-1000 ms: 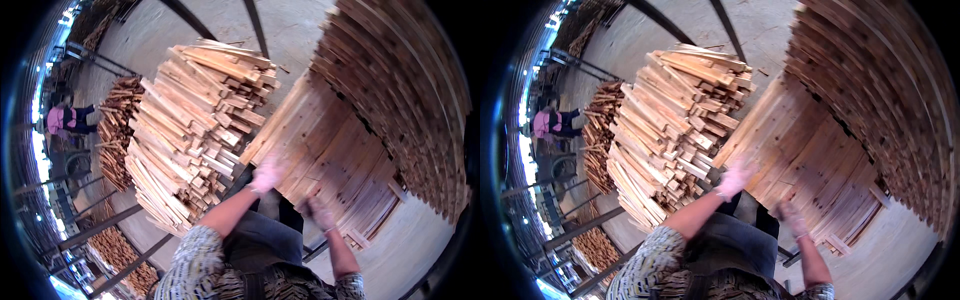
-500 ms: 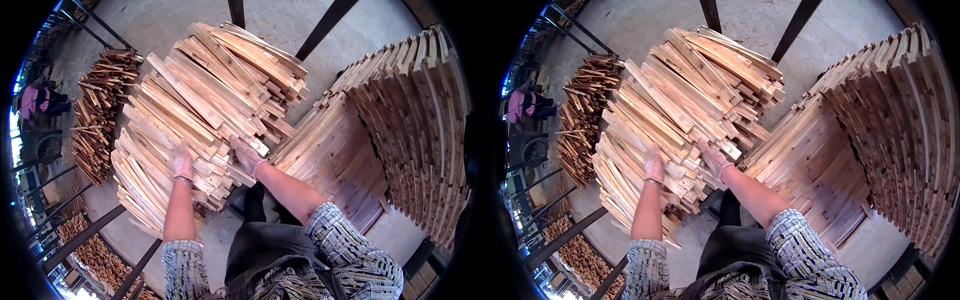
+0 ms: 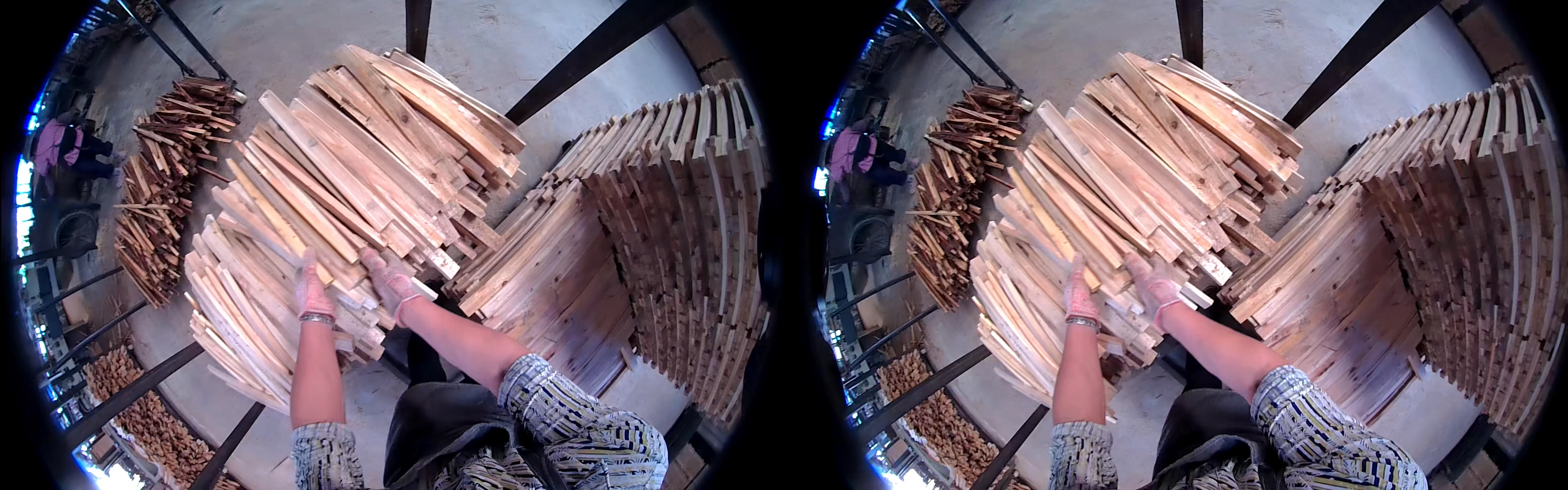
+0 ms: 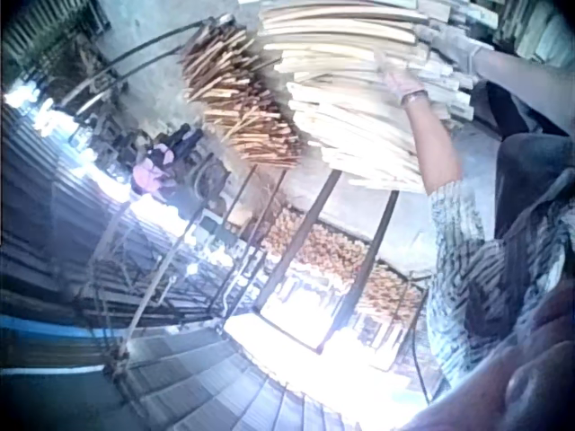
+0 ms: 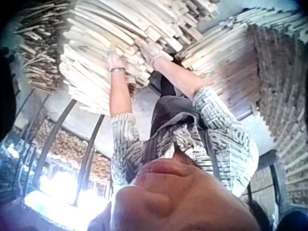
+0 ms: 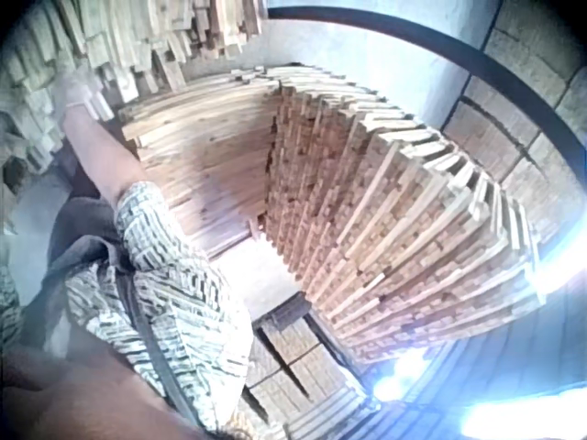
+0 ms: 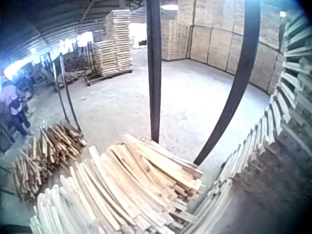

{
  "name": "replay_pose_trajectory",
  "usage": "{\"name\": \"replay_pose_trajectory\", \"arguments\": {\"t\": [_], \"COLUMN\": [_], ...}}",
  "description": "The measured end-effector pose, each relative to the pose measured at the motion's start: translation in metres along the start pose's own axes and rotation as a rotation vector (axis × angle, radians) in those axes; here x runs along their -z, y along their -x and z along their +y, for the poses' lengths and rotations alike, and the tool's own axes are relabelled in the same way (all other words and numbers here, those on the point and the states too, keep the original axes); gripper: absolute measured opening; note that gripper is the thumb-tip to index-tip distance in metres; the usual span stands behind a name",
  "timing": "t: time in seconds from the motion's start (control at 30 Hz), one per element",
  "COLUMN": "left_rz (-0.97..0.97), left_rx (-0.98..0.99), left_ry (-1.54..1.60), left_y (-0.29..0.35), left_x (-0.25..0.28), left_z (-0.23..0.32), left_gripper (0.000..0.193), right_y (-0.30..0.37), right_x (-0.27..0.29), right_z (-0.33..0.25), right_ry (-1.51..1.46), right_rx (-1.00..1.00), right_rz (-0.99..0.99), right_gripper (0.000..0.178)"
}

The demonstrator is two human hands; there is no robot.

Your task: The person repeatedly picks up small wooden planks from a pile on the floor and places them onto a growing stack on a metal rack. The person wears gloves and handles the planks by hand, arranging them in layers.

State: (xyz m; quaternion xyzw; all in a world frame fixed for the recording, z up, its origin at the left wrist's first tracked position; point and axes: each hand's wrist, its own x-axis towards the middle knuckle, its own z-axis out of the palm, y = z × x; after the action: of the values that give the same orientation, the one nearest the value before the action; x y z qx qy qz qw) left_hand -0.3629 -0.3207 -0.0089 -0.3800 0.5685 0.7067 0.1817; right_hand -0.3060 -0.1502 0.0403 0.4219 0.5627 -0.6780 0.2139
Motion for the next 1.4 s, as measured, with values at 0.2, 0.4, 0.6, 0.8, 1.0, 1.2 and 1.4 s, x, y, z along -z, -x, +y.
{"name": "replay_pose_trajectory", "arguments": {"t": [0.2, 0.4, 0.6, 0.8, 1.0, 1.2, 1.4], "left_rz": [0.192, -0.041, -0.453, -0.243, -0.396, -0.396, -0.653], "left_rx": [-0.001, 0.025, 0.009, 0.481, 0.525, 0.498, 0.260], "left_ry": [-0.214, -0.374, -0.378, 0.168, 0.239, 0.247, -0.099], "left_y": [0.039, 0.204, 0.165, 0.162, 0.213, 0.233, 0.269], "left_x": [-0.021, 0.003, 0.046, 0.039, 0.018, 0.039, 0.027], "left_z": [-0.005, -0.058, -0.097, -0.116, -0.081, -0.087, -0.067], "left_gripper": [0.096, 0.082, 0.072, 0.066, 0.083, 0.077, 0.059], "right_y": [-0.009, 0.104, 0.044, 0.055, 0.084, 0.133, 0.215], "right_x": [0.022, 0.144, 0.108, 0.110, 0.180, 0.172, 0.230], "right_z": [0.037, 0.081, 0.019, 0.035, 0.049, 0.095, 0.061], "right_ry": [0.103, -0.070, 0.049, 0.028, 0.063, -0.240, 0.294], "right_rx": [0.114, -0.171, -0.311, -0.296, -0.245, 0.044, 0.540], "right_rz": [-0.155, -0.610, -0.786, -0.717, -0.844, -0.931, -0.641], "right_gripper": [0.066, 0.077, 0.094, 0.082, 0.072, 0.057, 0.078]}}
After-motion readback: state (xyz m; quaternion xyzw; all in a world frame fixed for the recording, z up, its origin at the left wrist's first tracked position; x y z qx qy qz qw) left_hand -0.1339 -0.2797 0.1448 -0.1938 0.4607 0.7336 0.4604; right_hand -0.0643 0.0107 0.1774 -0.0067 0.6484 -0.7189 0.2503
